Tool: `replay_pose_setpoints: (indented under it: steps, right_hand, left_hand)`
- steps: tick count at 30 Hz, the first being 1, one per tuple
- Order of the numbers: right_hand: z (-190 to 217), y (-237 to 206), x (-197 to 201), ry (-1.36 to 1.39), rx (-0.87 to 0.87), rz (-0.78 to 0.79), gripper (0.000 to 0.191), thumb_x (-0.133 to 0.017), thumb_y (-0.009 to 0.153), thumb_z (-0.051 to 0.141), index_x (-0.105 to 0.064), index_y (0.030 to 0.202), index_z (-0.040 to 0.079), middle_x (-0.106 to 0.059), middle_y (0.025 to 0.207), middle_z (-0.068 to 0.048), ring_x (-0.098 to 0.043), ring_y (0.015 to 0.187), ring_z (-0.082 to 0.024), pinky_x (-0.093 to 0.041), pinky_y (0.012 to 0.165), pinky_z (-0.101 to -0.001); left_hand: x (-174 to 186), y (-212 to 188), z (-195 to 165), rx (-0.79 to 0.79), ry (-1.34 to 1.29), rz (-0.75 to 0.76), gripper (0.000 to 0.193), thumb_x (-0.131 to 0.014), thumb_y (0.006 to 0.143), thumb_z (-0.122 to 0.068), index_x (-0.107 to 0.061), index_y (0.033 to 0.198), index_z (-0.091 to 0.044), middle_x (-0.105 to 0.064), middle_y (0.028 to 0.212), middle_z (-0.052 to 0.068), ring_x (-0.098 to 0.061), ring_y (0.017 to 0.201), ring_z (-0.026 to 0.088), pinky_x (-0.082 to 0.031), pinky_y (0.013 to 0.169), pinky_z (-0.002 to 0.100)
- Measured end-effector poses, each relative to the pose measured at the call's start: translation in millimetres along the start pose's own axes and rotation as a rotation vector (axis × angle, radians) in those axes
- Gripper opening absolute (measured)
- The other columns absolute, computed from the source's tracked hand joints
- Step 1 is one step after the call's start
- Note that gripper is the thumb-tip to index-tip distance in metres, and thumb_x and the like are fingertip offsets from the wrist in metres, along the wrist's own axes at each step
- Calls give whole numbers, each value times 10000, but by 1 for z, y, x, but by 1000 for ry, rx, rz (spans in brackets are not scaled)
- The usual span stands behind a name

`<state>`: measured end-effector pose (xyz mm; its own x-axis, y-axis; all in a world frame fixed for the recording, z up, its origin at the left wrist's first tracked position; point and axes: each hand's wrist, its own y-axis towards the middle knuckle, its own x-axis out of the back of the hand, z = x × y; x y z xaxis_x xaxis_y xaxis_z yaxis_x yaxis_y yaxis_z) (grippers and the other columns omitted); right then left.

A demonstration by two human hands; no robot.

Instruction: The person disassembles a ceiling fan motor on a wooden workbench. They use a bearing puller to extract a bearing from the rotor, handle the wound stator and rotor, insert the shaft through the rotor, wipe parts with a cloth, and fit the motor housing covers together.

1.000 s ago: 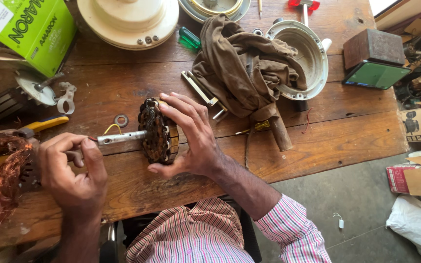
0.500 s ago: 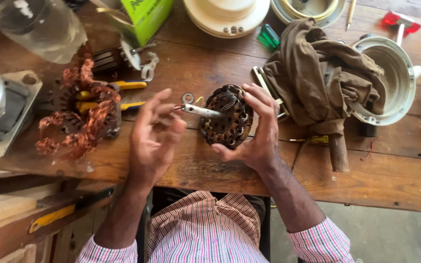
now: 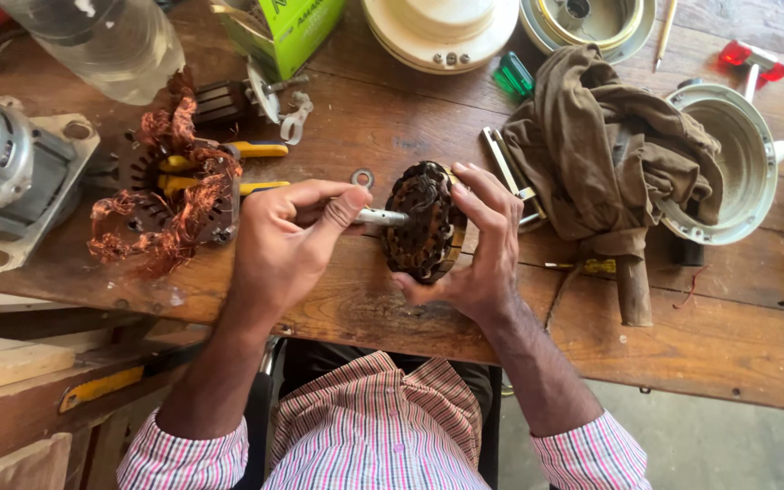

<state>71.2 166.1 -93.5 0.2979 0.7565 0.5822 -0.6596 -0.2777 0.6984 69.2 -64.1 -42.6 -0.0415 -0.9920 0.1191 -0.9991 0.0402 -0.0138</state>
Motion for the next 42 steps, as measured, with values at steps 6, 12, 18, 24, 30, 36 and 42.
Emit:
replay_pose_setpoints:
  steps: [6, 12, 18, 24, 30, 36, 42]
  right_hand:
    - [-5, -2, 1, 54, -56, -7, 1028, -972, 717, 551, -414, 1455, 104, -510, 1497, -193, -513, 1415, -349, -419, 1173, -478]
    - [-12, -7, 4, 13, -40, 2, 1045, -965, 710, 549, -399, 1475, 118, -511, 1508, -156, -511, 1430, -347, -393, 1173, -487]
    - [-12, -6, 6, -9, -51, -4, 1065, -951, 703, 592, -391, 1476, 121, -501, 1512, -149, -501, 1437, -340, -395, 1177, -494]
    - [-13, -7, 8, -1, -44, 26, 1071, -957, 702, 604, -394, 1467, 110, -507, 1512, -148, -522, 1428, -338, -402, 1160, -490]
    - [-15, -9, 4, -13, -28, 16, 1068, -928, 712, 648, -398, 1463, 104, -509, 1497, -157, -531, 1405, -332, -410, 1195, -508]
    - [-15, -9, 3, -5, -42, 2, 1061, -919, 707, 650, -409, 1454, 95, -527, 1484, -163, -542, 1395, -336, -417, 1189, -512]
    - [-14, -8, 4, -6, -55, 2, 1053, -936, 700, 629, -416, 1442, 93, -541, 1479, -162, -550, 1393, -337, -418, 1143, -482]
  left_hand:
    - [-6, -3, 2, 49, -368, 11, 279, -644, 1023, -185, -735, 1076, 73, -762, 1039, 134, -743, 928, 155, -656, 877, 305]
    - [-15, -9, 2, -44, -235, -21, 281, -593, 1083, -178, -691, 1100, 85, -748, 1083, 149, -733, 964, 168, -656, 918, 326]
    - [-9, 7, 8, -124, -99, 75, 293, -576, 1098, -247, -590, 1038, 39, -760, 1055, 153, -735, 919, 142, -646, 843, 288]
    - [14, 26, 15, -118, 58, 305, 267, -592, 1035, -280, -672, 1059, -27, -789, 1033, 93, -712, 836, 92, -561, 675, 221]
    - [34, 39, 23, 72, 85, 478, 298, -705, 952, -266, -785, 1169, -79, -765, 919, 78, -567, 662, 104, -449, 565, 235]
    - [32, 44, 24, 133, -40, 500, 324, -702, 911, -325, -764, 1097, -67, -796, 995, 52, -690, 856, 105, -551, 780, 274]
    - [21, 31, 15, 8, -8, 345, 337, -709, 922, -350, -760, 1059, -46, -806, 1074, 80, -734, 925, 116, -596, 851, 288]
